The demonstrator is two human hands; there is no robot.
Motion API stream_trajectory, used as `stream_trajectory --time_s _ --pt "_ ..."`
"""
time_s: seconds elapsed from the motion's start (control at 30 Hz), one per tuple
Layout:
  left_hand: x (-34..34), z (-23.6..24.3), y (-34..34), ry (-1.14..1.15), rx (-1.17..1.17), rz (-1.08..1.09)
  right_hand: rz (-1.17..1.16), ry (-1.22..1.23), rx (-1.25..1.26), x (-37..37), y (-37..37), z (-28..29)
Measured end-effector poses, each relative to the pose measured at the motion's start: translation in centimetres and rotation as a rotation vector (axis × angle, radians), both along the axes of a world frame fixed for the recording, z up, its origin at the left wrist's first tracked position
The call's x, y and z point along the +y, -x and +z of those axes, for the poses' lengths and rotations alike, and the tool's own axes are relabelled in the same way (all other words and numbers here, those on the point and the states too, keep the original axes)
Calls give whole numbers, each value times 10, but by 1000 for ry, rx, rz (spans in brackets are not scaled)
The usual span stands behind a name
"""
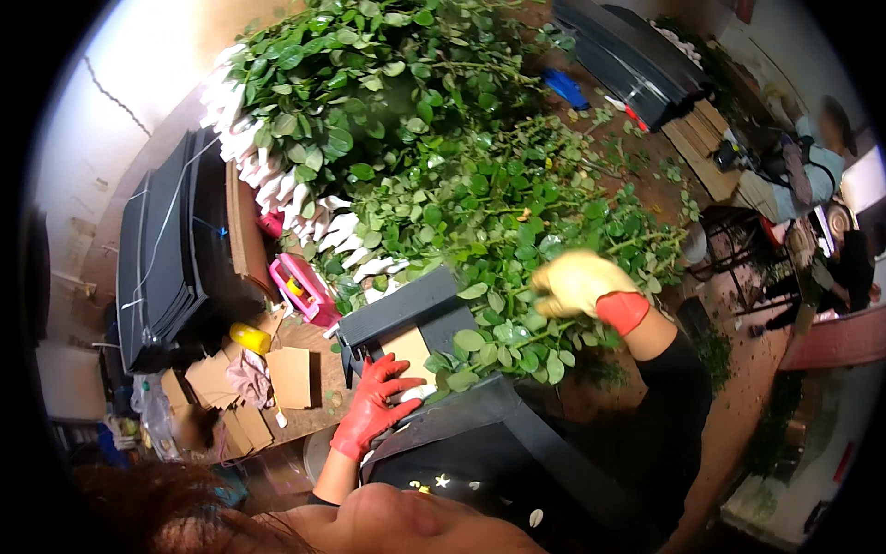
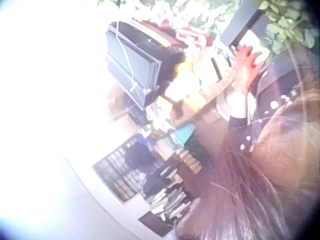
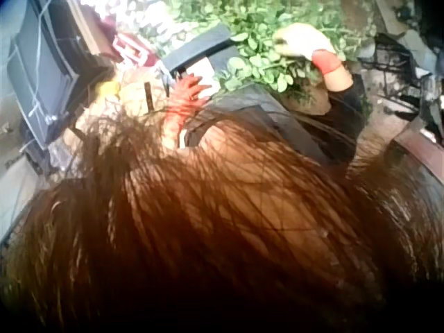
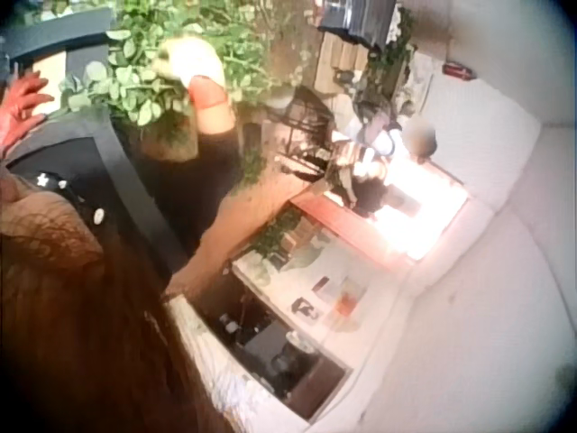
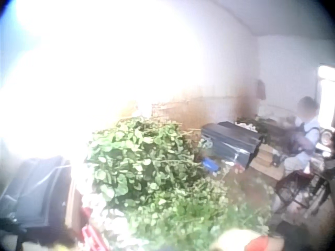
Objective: The person arranges white roses into a black plastic tray, placing them one by one into individual compartments. They then cover the tray with a clear plastic sheet and place a cardboard lid on top.
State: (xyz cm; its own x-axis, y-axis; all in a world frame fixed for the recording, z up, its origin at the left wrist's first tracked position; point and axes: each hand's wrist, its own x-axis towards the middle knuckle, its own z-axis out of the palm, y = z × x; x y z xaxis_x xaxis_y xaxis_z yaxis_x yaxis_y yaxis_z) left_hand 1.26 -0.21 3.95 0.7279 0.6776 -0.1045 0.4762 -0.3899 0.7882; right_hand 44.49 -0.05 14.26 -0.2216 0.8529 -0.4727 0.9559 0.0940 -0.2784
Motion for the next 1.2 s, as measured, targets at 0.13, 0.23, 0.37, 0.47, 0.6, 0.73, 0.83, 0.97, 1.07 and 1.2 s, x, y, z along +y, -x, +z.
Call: stream_trajectory --time_s 0.13,0.23,0.37,0.47,0.6,0.73,0.83,0.97,1.07,1.2 --pt "7 11 3 -24 51 -68 24 -16 -120 98 25 -23" --pt "8 0 2 -58 5 -80 222 219 -436 170 19 -96" --pt "2 -2 -1 -53 -2 -25 65 -296 -630 272 13 -176" --pt "3 -17 4 -74 17 -54 226 -594 -601 284 0 -209" --pt "-1 -26 10 -119 40 -64 136 -13 -446 314 21 -111" --pt "-6 -83 28 -134 48 -55 126 -805 37 317 88 48" --pt "-9 -128 21 -50 -7 7 265 -1346 280 396 91 87" --pt "-20 -246 28 -155 46 -41 196 -1292 -409 473 95 126" --pt "-19 -326 27 -90 193 -70 83 -1064 -491 517 108 99" --pt "-32 -409 60 -99 334 -91 -31 -1039 -203 502 158 96"
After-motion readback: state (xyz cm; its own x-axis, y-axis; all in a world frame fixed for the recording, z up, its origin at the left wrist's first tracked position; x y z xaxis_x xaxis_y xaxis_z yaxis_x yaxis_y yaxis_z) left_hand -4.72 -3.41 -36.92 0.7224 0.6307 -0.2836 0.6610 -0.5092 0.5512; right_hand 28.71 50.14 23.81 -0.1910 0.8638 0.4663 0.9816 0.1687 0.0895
